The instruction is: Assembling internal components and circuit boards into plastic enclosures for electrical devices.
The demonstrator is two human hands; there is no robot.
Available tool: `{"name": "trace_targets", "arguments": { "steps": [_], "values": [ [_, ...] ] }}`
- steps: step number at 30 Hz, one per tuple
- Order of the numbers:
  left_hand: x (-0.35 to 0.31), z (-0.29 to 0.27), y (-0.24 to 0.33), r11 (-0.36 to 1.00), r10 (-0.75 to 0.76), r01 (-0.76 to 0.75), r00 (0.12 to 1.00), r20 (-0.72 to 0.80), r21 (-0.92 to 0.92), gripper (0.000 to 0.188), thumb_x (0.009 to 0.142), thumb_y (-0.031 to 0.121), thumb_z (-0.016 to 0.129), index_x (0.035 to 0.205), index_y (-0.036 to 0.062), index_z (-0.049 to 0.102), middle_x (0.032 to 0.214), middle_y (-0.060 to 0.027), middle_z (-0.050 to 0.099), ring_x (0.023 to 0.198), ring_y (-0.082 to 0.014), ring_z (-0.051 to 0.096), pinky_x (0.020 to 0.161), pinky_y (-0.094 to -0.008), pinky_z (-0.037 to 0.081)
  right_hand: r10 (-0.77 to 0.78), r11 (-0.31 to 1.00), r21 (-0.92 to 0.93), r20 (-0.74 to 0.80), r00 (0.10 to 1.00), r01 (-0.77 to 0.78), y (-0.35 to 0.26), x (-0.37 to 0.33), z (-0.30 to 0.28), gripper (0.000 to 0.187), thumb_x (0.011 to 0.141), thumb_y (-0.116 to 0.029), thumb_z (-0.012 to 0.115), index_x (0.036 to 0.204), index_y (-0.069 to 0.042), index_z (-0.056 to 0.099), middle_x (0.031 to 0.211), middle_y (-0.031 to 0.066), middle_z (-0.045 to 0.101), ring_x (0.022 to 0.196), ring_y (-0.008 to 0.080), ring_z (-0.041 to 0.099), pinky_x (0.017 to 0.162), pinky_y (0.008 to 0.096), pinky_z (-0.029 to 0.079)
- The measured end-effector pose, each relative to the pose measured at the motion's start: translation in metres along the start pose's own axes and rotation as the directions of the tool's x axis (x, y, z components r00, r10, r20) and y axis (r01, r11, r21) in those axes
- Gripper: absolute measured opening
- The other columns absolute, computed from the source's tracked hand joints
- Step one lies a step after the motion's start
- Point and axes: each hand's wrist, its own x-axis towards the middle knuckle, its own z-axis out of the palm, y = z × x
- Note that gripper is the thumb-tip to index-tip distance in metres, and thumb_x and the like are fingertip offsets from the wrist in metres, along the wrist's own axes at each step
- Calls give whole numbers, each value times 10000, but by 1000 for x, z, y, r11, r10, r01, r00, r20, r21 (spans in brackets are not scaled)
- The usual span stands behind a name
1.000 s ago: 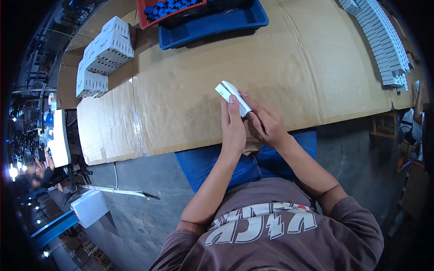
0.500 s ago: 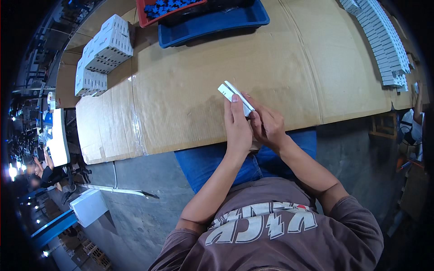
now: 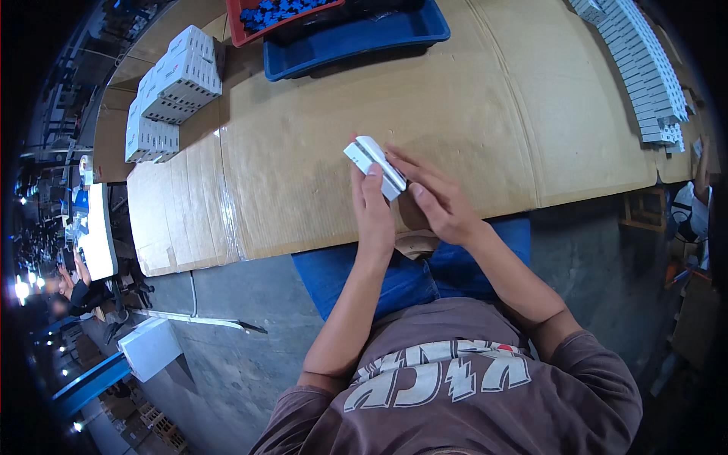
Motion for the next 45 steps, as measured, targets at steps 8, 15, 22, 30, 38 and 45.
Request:
{"name": "trace_targets", "arguments": {
  "steps": [8,15,22,30,38,45],
  "values": [
    [3,-8,17,851,244,-357,918,313,385,1010,744,143,708,1645,77,257,1547,-191,406,1425,-332,449,1163,-462,405,596,660,481,132,792,-576,-25,13,-11,504,1104,-410,530,1414,-20,603,1254,78,676,1149,155,628,974,321,513],
    [-2,2,21,880,276,-379,899,340,288,1019,813,292,710,1654,52,186,1533,-202,422,1430,-328,445,1183,-451,387,523,717,507,61,850,-477,-27,14,-17,460,1010,-180,681,1411,18,575,1267,96,677,1147,168,639,990,324,510],
    [-17,16,25,999,-27,23,986,162,25,735,1123,572,286,1648,61,236,1436,-115,516,1289,-215,541,1091,-351,441,152,972,190,-62,986,-138,-25,3,3,629,890,-157,779,1454,-2,549,1558,197,479,1432,297,489,1178,433,387],
    [-24,30,32,986,118,-114,993,-24,121,824,1085,677,217,1641,73,291,1527,-129,455,1374,-236,459,1159,-368,369,70,997,-19,-138,988,-74,-33,-5,24,506,962,-140,713,1414,48,583,1496,236,566,1324,364,615,1082,398,491],
    [-31,35,34,978,168,-151,979,-115,146,816,1097,647,257,1628,29,294,1580,-151,438,1440,-230,433,1199,-369,324,-86,992,-100,-148,985,71,-28,-8,33,518,976,-44,648,1467,68,533,1522,292,515,1340,412,595,1061,397,510],
    [-32,34,33,979,184,-179,982,-46,102,858,1079,681,272,1630,24,287,1525,-168,497,1413,-245,469,1198,-372,332,-151,984,-122,-155,976,133,-25,-10,33,481,1027,-90,576,1473,81,521,1497,305,533,1265,427,646,984,382,555]
  ]
}}
